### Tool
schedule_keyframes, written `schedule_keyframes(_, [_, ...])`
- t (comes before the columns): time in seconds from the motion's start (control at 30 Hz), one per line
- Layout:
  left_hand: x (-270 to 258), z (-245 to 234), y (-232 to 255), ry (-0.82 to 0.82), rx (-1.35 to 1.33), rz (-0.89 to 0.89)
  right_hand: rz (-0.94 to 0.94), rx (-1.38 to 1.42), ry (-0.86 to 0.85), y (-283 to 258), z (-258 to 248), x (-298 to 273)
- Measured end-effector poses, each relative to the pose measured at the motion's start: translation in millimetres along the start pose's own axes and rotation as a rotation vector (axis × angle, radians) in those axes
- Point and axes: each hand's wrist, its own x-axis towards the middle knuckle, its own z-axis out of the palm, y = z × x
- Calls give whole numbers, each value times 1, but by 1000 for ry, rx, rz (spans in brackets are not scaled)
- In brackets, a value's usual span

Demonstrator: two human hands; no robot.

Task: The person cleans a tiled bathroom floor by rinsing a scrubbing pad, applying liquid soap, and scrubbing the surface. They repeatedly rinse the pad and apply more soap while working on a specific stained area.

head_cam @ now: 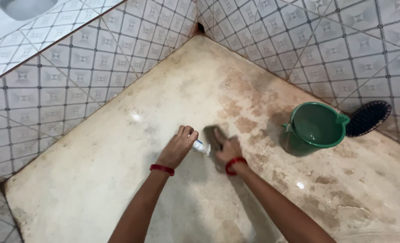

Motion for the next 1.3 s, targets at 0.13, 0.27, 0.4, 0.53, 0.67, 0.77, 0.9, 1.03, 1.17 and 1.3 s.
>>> schedule_keyframes(0.13, [-8, 1, -9, -8, -47, -54, -311, -432, 137, 8, -6, -58])
schedule_keyframes(0.27, [-13, 3, -5, -6, 2, -71, -74, -264, -7, -19, -24, -41])
schedule_keyframes(0.4, [-20, 8, 0, 20, 41, -64, -290, -311, 110, -4, -2, -88])
schedule_keyframes(0.53, [-31, 7, 6, 40, 70, -111, -178, -214, 18, 13, -1, -115])
schedule_keyframes(0.67, [-37, 15, 9, 60, 107, -105, -10, 39, 40, 4, -3, -86])
schedule_keyframes(0.77, [-39, 22, 8, 35, 227, -28, -139, -16, 127, -10, 14, -93])
schedule_keyframes(0.9, [-61, 23, 13, 135, 321, 80, -296, -323, 95, 5, 7, -121])
schedule_keyframes(1.03, [-90, 13, 18, 218, 282, 81, -290, -252, 40, 31, -26, -130])
schedule_keyframes(1.17, [-112, 29, 38, 140, -31, -113, -165, -108, 39, 39, -30, -124])
schedule_keyframes(1.3, [-104, 49, 54, -47, -198, -292, -140, 32, 91, 29, -19, -116])
